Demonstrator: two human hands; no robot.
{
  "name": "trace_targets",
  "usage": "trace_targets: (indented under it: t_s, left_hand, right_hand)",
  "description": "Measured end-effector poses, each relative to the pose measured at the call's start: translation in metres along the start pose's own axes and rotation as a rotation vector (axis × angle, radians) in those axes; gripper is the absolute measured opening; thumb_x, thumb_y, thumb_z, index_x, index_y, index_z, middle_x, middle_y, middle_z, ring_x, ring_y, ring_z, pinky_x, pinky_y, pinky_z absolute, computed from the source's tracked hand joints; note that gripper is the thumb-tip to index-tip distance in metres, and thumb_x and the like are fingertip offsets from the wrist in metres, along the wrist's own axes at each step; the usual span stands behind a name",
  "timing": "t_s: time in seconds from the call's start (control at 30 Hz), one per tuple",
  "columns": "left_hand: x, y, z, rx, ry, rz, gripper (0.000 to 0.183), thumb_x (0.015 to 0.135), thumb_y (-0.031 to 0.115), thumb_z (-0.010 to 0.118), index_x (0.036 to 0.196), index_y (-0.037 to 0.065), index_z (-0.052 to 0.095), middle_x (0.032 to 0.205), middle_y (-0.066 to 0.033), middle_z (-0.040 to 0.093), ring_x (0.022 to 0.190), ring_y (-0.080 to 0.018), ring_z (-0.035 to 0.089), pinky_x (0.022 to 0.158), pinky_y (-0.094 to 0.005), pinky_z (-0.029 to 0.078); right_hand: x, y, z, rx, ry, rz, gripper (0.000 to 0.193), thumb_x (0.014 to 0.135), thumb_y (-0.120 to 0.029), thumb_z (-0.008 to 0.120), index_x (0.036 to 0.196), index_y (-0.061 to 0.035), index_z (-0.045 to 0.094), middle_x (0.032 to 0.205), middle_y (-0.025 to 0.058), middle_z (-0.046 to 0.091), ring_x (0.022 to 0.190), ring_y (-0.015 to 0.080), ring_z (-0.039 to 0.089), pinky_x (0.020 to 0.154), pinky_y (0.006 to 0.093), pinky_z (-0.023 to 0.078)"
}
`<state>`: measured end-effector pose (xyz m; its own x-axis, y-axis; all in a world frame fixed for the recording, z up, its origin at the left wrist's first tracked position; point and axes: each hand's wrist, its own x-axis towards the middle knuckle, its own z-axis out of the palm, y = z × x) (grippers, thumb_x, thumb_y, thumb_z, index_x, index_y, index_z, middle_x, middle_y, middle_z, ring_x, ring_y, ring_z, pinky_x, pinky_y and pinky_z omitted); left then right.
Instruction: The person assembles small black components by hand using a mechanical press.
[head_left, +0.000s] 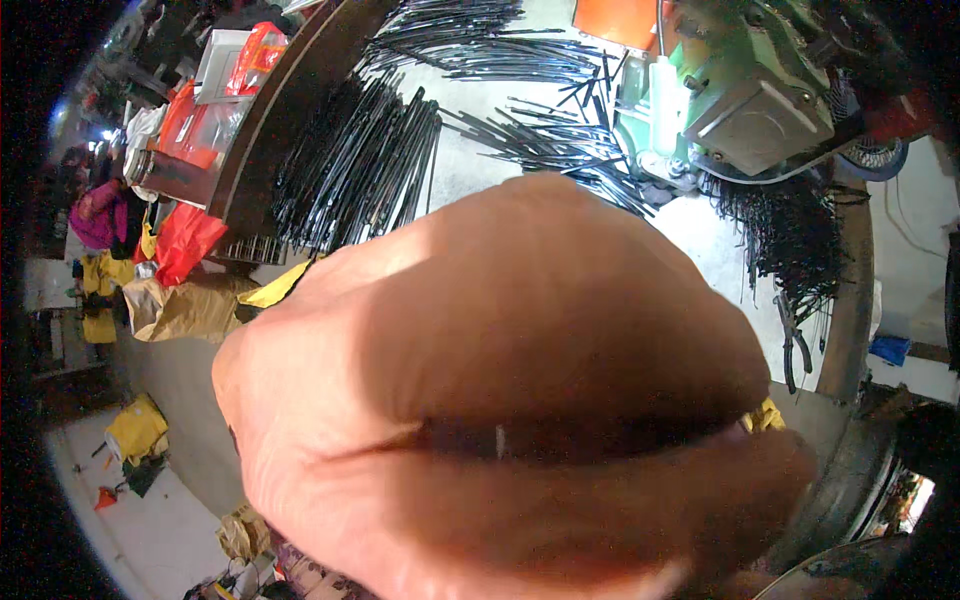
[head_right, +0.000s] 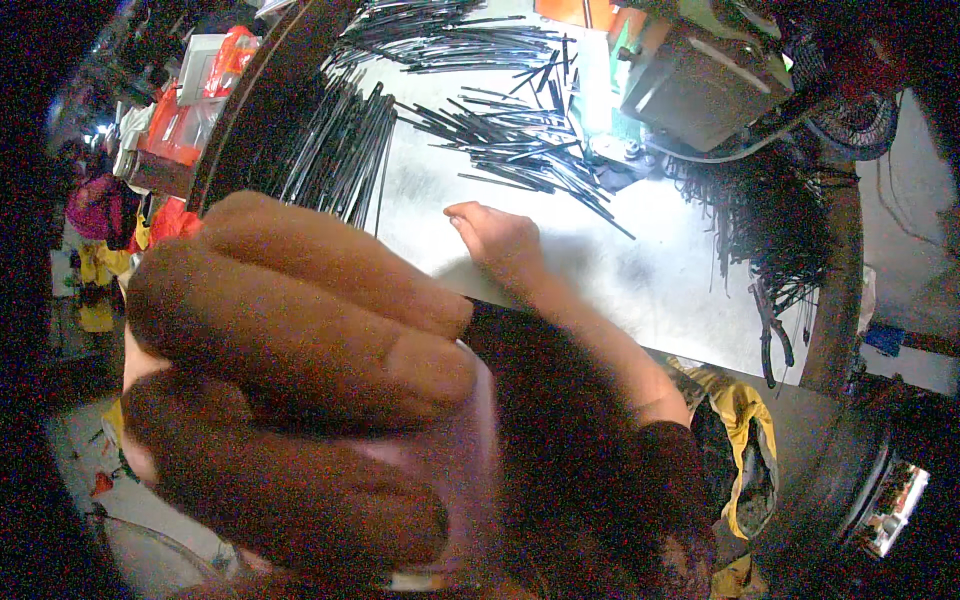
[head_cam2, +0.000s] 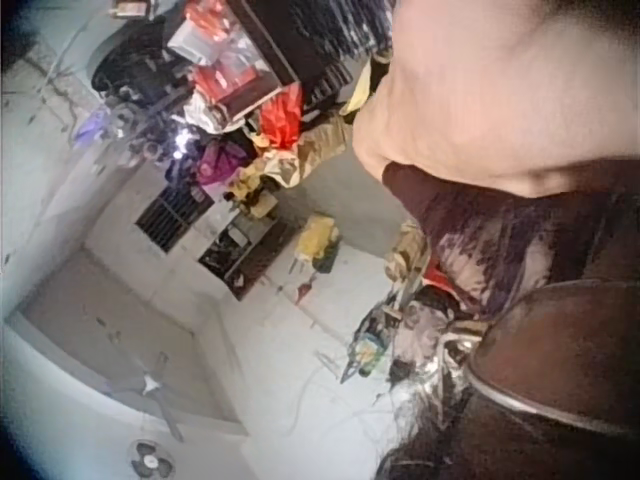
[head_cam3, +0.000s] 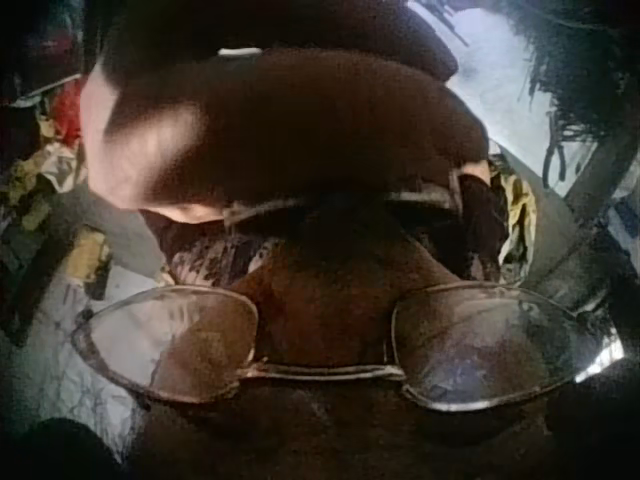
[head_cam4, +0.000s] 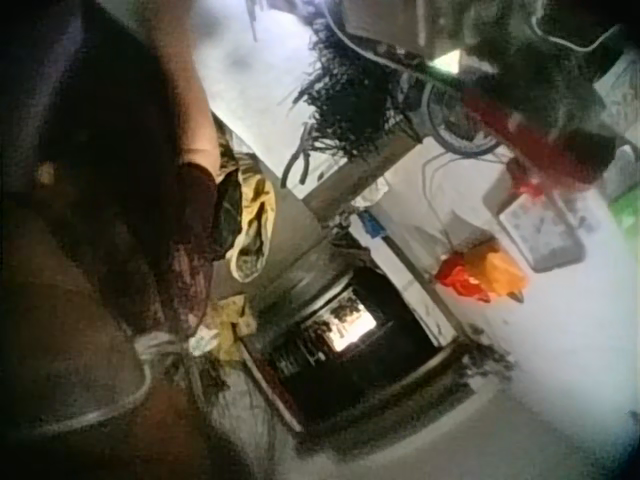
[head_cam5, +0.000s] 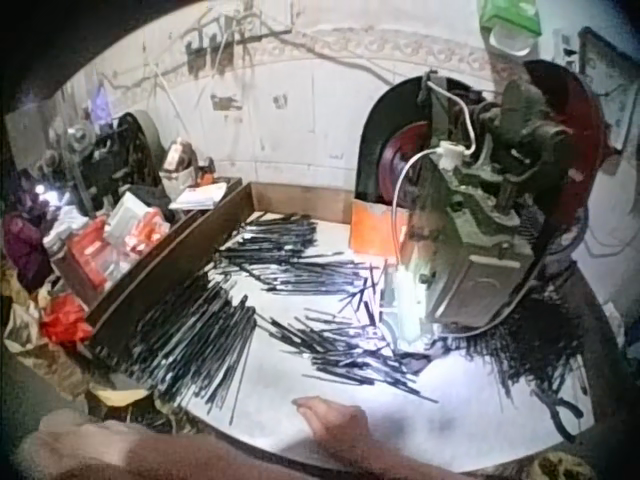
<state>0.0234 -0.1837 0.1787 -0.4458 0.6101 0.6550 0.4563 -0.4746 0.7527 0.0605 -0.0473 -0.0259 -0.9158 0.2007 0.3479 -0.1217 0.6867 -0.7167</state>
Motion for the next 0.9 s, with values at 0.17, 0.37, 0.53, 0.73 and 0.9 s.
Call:
trace_targets:
  t_s: [0.17,0.37,0.53,0.73,0.9]
  left_hand:
    - [0.011,-0.001,0.008,0.008,-0.043,-0.020,0.028,0.082,0.023,0.068,0.089,-0.002,0.059,0.083,-0.0191,0.063,0.072,-0.0238,0.063,0.066,-0.0288,0.051]
    - [0.023,0.002,0.016,0.018,-0.082,-0.034,0.029,0.082,0.022,0.068,0.091,-0.004,0.060,0.083,-0.0188,0.064,0.073,-0.0239,0.063,0.068,-0.0292,0.051]
    - [0.031,0.009,0.019,0.040,-0.108,-0.056,0.029,0.082,0.022,0.067,0.093,-0.005,0.060,0.084,-0.0186,0.064,0.074,-0.0240,0.063,0.069,-0.0296,0.051]
    - [0.027,0.012,0.009,0.107,-0.058,-0.184,0.030,0.082,0.021,0.067,0.095,-0.006,0.061,0.085,-0.0184,0.064,0.075,-0.0241,0.064,0.071,-0.0300,0.051]
    - [-0.023,0.011,-0.054,-0.078,0.140,-0.193,0.074,0.064,0.024,0.080,0.123,-0.005,0.047,0.109,-0.0236,0.061,0.100,-0.0308,0.061,0.092,-0.0413,0.047]
  right_hand:
    - [-0.003,-0.001,-0.003,0.019,0.071,-0.099,0.012,0.087,-0.018,0.058,0.094,-0.0119,0.065,0.085,0.0067,0.068,0.073,0.0241,0.066,0.061,0.0345,0.052]
    - [-0.002,-0.017,-0.015,-0.021,-0.009,-0.054,0.011,0.087,-0.016,0.057,0.092,-0.0111,0.065,0.081,0.0069,0.067,0.071,0.0236,0.066,0.059,0.0337,0.052]
    - [-0.009,-0.002,-0.004,-0.014,0.118,-0.211,0.010,0.085,-0.016,0.058,0.091,-0.0118,0.065,0.078,0.0064,0.066,0.069,0.0246,0.065,0.058,0.0357,0.052]
    - [-0.014,0.018,-0.001,0.185,-0.008,0.008,0.012,0.082,-0.015,0.061,0.093,-0.0116,0.065,0.083,0.0101,0.066,0.070,0.0275,0.065,0.060,0.0381,0.052]
    - [-0.006,-0.033,-0.022,0.151,0.113,-0.182,0.012,0.084,-0.010,0.058,0.092,-0.0073,0.066,0.089,0.0123,0.067,0.079,0.0266,0.066,0.067,0.0353,0.053]
